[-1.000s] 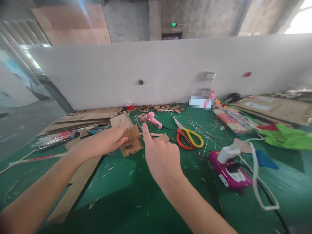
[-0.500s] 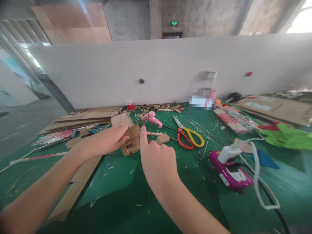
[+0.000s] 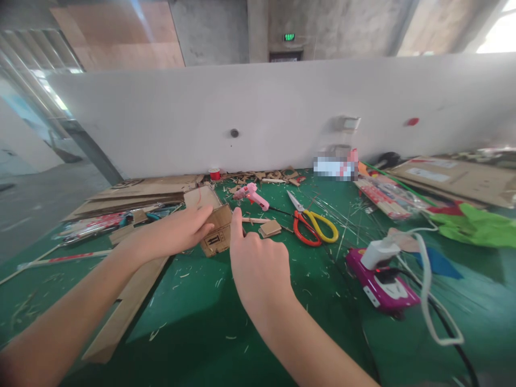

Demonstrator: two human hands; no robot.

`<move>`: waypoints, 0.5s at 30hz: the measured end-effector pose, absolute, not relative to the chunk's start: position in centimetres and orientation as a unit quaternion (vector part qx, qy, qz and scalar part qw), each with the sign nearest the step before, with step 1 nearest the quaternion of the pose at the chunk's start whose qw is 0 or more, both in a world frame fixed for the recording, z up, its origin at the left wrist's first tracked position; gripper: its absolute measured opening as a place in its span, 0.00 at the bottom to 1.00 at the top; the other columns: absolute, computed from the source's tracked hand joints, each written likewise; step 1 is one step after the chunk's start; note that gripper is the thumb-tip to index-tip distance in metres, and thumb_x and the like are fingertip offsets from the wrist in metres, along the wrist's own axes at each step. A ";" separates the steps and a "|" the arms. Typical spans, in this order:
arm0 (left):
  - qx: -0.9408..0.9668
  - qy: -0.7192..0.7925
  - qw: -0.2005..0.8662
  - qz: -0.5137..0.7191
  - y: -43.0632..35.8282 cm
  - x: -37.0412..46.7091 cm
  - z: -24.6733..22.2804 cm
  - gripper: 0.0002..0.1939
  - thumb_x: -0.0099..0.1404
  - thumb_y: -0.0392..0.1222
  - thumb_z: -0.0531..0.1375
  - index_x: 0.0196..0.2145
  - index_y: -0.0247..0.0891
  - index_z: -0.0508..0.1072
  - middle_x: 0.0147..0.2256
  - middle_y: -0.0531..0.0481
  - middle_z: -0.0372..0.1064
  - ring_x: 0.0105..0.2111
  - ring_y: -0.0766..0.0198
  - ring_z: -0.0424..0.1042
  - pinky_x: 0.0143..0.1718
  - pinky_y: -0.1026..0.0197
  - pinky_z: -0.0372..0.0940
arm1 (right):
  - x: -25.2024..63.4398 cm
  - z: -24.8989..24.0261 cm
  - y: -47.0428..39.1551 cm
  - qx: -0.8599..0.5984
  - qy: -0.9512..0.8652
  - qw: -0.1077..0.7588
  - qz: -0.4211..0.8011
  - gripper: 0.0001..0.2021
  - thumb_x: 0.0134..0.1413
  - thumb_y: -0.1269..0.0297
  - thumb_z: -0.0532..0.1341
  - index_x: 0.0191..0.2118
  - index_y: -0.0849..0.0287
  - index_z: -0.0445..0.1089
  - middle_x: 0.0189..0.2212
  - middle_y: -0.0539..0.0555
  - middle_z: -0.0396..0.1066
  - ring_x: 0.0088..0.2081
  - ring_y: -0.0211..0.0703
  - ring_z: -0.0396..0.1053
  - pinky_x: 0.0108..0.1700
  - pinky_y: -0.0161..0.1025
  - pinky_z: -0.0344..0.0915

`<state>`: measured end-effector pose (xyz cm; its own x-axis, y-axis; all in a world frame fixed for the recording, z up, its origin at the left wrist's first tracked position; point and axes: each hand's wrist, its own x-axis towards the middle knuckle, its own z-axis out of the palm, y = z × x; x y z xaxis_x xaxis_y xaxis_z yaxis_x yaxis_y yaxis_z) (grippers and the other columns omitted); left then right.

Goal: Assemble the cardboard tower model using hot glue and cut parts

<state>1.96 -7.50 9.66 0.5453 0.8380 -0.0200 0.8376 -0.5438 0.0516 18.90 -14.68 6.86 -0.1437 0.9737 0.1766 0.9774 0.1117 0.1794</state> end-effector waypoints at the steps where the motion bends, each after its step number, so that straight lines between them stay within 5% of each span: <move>1: 0.878 0.478 0.028 0.005 -7.5 2.0 9.6 0.11 0.68 0.44 0.44 0.36 0.36 0.62 0.25 0.48 0.63 0.19 0.64 0.57 0.21 0.58 0.46 | 18.8 6.9 -14.7 -0.654 -0.745 0.007 -0.126 0.38 0.53 0.78 0.53 0.69 0.64 0.39 0.20 0.54 0.70 0.21 0.39 0.68 0.23 0.32 0.56; 15: 0.891 0.453 0.027 0.005 -7.4 1.8 9.2 0.11 0.68 0.44 0.44 0.34 0.36 0.59 0.24 0.49 0.60 0.19 0.66 0.53 0.21 0.59 0.45 | 18.7 7.4 -14.9 -0.660 -0.742 -0.011 -0.117 0.38 0.54 0.76 0.53 0.69 0.66 0.39 0.19 0.55 0.71 0.21 0.40 0.69 0.23 0.32 0.57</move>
<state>1.84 -7.40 9.20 0.5901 0.8072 -0.0154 0.8067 -0.5887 0.0523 18.68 -14.92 7.42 -0.1274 0.9823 0.1372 0.9770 0.1005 0.1881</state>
